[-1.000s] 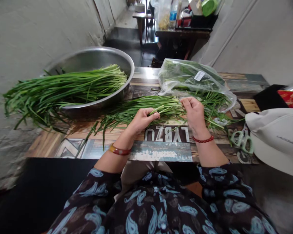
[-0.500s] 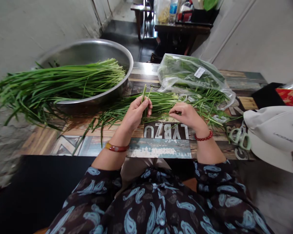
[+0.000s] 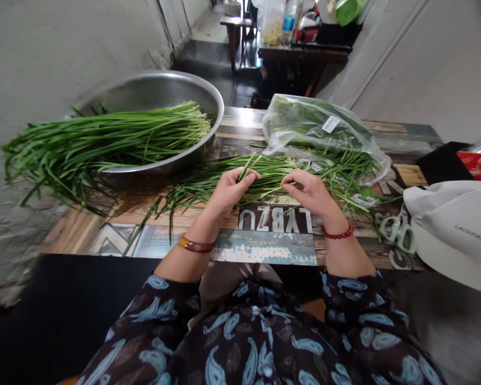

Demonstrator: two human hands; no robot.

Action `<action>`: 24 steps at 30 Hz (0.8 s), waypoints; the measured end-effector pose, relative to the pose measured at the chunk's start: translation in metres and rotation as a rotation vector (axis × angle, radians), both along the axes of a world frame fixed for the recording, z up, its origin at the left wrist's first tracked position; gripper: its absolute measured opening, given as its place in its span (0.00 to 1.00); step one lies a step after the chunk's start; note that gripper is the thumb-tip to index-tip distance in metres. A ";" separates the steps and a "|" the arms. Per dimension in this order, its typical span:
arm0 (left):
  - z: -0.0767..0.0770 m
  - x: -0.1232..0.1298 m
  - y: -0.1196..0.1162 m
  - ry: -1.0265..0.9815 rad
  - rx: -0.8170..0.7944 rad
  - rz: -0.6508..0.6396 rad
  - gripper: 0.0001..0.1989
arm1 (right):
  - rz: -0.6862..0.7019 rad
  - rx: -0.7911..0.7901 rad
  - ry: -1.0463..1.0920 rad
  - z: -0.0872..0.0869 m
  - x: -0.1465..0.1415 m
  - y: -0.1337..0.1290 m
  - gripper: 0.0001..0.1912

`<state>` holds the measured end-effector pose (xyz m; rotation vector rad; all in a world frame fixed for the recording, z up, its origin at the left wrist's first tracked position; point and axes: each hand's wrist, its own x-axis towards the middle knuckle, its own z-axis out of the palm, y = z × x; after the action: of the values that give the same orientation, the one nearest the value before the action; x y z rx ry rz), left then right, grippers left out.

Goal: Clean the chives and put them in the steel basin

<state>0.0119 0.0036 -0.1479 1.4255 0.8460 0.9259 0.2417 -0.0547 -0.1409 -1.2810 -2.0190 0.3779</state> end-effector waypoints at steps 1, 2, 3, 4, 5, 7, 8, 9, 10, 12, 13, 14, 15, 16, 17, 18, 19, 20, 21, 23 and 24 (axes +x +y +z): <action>0.001 0.000 -0.001 0.013 0.006 -0.010 0.17 | -0.021 0.010 0.046 0.000 -0.002 0.000 0.09; 0.002 0.001 -0.002 0.023 0.016 -0.024 0.17 | -0.045 0.022 0.079 -0.001 -0.004 0.001 0.09; 0.003 0.002 -0.003 0.035 0.030 -0.042 0.17 | -0.066 0.035 0.102 -0.002 -0.007 0.001 0.08; 0.004 0.002 -0.004 0.053 0.046 -0.067 0.17 | -0.086 0.052 0.120 -0.003 -0.009 0.001 0.09; 0.005 0.003 -0.005 0.080 0.063 -0.096 0.17 | -0.105 0.067 0.135 -0.004 -0.012 0.002 0.09; 0.006 0.005 -0.006 0.148 0.108 -0.152 0.16 | -0.132 0.085 0.157 -0.006 -0.018 0.003 0.11; 0.006 0.006 -0.007 0.178 0.133 -0.173 0.15 | -0.139 0.088 0.166 -0.007 -0.020 0.003 0.12; 0.006 0.007 -0.007 0.203 0.154 -0.190 0.15 | -0.142 0.086 0.173 -0.007 -0.022 0.004 0.13; 0.006 0.007 -0.007 0.219 0.168 -0.203 0.16 | -0.146 0.081 0.181 -0.007 -0.023 0.004 0.14; 0.007 0.007 -0.007 0.228 0.164 -0.226 0.17 | -0.177 0.065 0.200 -0.007 -0.023 0.004 0.16; 0.008 0.006 -0.007 0.226 0.149 -0.235 0.18 | -0.211 0.060 0.213 -0.007 -0.021 0.004 0.17; 0.008 0.006 -0.007 0.220 0.131 -0.241 0.18 | -0.256 0.057 0.233 -0.008 -0.018 0.004 0.18; 0.009 0.005 -0.008 0.211 0.113 -0.241 0.17 | -0.304 0.057 0.259 -0.008 -0.014 0.004 0.19; 0.009 0.004 -0.008 0.201 0.098 -0.233 0.17 | -0.351 0.060 0.288 -0.009 -0.010 0.004 0.19; 0.009 0.003 -0.008 0.193 0.088 -0.223 0.17 | -0.387 0.066 0.317 -0.010 -0.006 0.004 0.20; 0.009 0.003 -0.008 0.188 0.083 -0.211 0.17 | -0.412 0.073 0.343 -0.010 -0.002 0.004 0.20; 0.009 0.002 -0.008 0.186 0.081 -0.204 0.17 | -0.420 0.080 0.365 -0.010 0.001 0.004 0.21; 0.008 0.002 -0.008 0.187 0.080 -0.200 0.17 | -0.411 0.084 0.382 -0.010 0.002 0.004 0.21; 0.008 0.002 -0.008 0.189 0.081 -0.202 0.17 | -0.384 0.079 0.395 -0.010 0.001 0.004 0.21; 0.006 0.003 -0.007 0.196 0.082 -0.214 0.17 | -0.298 0.036 0.407 -0.008 -0.004 0.003 0.19; 0.006 0.003 -0.007 0.197 0.085 -0.216 0.17 | -0.254 0.006 0.402 -0.008 -0.007 0.003 0.18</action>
<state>0.0152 -0.0032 -0.1421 1.6665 0.7852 0.6720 0.2344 -0.0515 -0.1486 -1.3179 -1.5036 0.4654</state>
